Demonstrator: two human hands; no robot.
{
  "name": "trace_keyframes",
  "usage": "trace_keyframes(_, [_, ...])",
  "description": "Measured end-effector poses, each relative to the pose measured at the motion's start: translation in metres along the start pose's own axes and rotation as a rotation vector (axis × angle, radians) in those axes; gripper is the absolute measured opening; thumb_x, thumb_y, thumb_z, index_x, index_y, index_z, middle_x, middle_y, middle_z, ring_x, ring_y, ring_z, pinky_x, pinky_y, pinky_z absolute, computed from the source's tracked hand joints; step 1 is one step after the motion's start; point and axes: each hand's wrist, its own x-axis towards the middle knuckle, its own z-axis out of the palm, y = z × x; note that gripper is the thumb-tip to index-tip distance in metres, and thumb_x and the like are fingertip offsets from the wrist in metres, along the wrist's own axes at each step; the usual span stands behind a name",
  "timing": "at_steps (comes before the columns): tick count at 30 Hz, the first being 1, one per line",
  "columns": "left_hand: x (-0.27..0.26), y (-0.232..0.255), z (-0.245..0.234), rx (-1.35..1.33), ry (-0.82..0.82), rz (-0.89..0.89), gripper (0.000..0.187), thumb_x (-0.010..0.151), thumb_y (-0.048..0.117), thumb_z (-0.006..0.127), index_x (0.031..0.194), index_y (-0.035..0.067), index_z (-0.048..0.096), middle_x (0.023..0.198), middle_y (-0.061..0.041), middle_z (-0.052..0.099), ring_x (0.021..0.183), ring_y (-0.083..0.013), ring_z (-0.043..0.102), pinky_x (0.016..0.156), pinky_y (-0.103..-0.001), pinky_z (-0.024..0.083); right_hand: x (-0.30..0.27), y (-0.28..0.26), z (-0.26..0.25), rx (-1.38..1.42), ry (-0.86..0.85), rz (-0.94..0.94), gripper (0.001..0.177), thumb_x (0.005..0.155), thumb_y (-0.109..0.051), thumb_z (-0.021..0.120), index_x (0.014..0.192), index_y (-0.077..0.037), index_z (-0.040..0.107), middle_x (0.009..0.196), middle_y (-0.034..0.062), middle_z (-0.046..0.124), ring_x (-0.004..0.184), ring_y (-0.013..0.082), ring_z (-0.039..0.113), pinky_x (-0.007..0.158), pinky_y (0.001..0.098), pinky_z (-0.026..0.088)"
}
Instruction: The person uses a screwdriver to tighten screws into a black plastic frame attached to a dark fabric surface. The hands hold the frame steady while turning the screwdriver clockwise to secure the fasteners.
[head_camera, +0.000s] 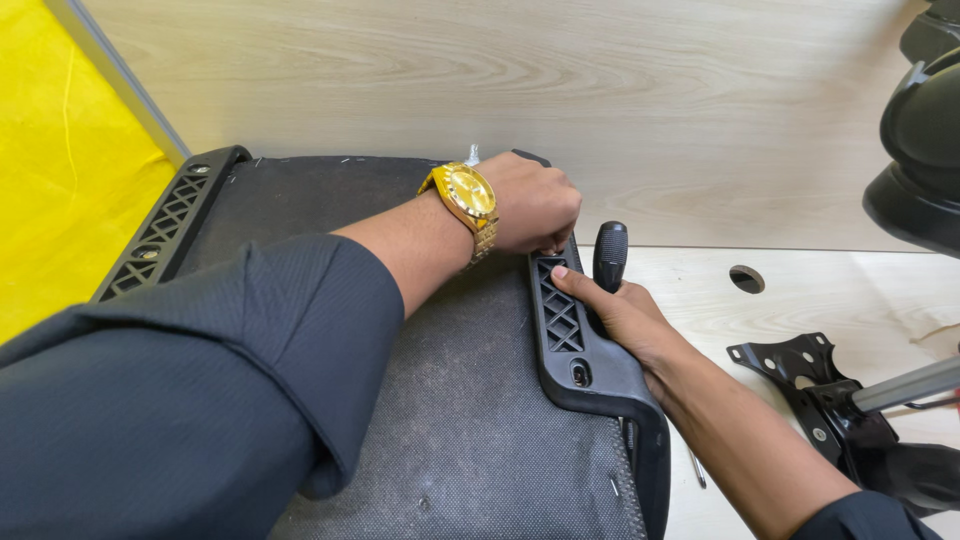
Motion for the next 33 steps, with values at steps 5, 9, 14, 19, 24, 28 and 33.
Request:
trace_keyframes(5, [0.004,0.02,0.012,0.11,0.205,-0.142,0.007,0.081,0.016,0.076,0.086,0.01,0.076,0.089,-0.016,0.075,0.084,-0.0335,0.075,0.067,-0.043,0.06,0.0,0.0,0.002,0.021,0.017,0.018,0.054,0.08,-0.037,0.08,0.094,0.014,0.07,0.074,0.0183,0.073,0.049,0.0198,0.069,0.043,0.0273,0.057])
trace_keyframes(9, [0.006,0.041,0.014,0.093,0.156,-0.374,0.011,0.083,0.019,0.077,0.091,0.013,0.074,0.091,-0.013,0.076,0.086,-0.0293,0.076,0.068,-0.039,0.061,0.003,0.002,0.0,0.022,0.017,0.015,0.051,0.081,-0.036,0.079,0.095,0.013,0.071,0.076,0.0177,0.075,0.052,0.0194,0.07,0.046,0.0273,0.057])
trace_keyframes(14, [0.004,0.06,0.012,0.002,0.138,-0.575,0.03,0.074,0.031,0.083,0.098,0.016,0.072,0.096,-0.008,0.076,0.089,-0.025,0.076,0.071,-0.036,0.06,0.012,0.011,-0.005,0.114,-0.038,0.004,0.044,0.085,-0.034,0.076,0.101,0.007,0.069,0.083,0.013,0.075,0.061,0.0166,0.071,0.053,0.0272,0.059])
trace_keyframes(19, [0.007,0.083,0.023,-0.003,0.261,-0.725,0.011,0.086,0.023,0.074,0.096,0.017,0.074,0.095,-0.008,0.074,0.089,-0.0244,0.076,0.07,-0.035,0.06,0.022,0.019,-0.009,0.08,-0.009,0.019,0.044,0.087,-0.038,0.072,0.102,0.003,0.069,0.085,0.012,0.075,0.064,0.0157,0.071,0.054,0.028,0.059])
trace_keyframes(24, [-0.011,0.103,0.039,0.002,0.332,-0.833,0.007,0.088,0.018,0.072,0.092,0.014,0.077,0.105,-0.011,0.07,0.095,-0.0255,0.072,0.073,-0.034,0.06,0.019,0.015,-0.014,0.057,-0.062,0.028,0.047,0.088,-0.041,0.069,0.103,0.004,0.069,0.088,0.013,0.075,0.067,0.0169,0.072,0.056,0.0285,0.06])
trace_keyframes(28, [-0.036,0.11,0.046,-0.195,0.5,-0.849,0.019,0.089,0.019,0.068,0.103,0.008,0.075,0.105,-0.016,0.064,0.093,-0.0304,0.066,0.072,-0.039,0.057,0.013,0.007,-0.01,-0.099,0.019,0.021,0.054,0.09,-0.045,0.07,0.104,0.007,0.071,0.087,0.0141,0.074,0.068,0.0189,0.07,0.056,0.0295,0.057])
trace_keyframes(33, [-0.049,0.116,0.05,-0.389,0.656,-0.88,0.028,0.092,0.023,0.061,0.115,0.016,0.076,0.097,-0.014,0.063,0.095,-0.0317,0.06,0.083,-0.044,0.05,0.005,-0.001,-0.005,-0.365,0.204,-0.12,0.056,0.098,-0.052,0.061,0.108,0.003,0.068,0.086,0.0104,0.062,0.072,0.0172,0.059,0.063,0.0337,0.05])
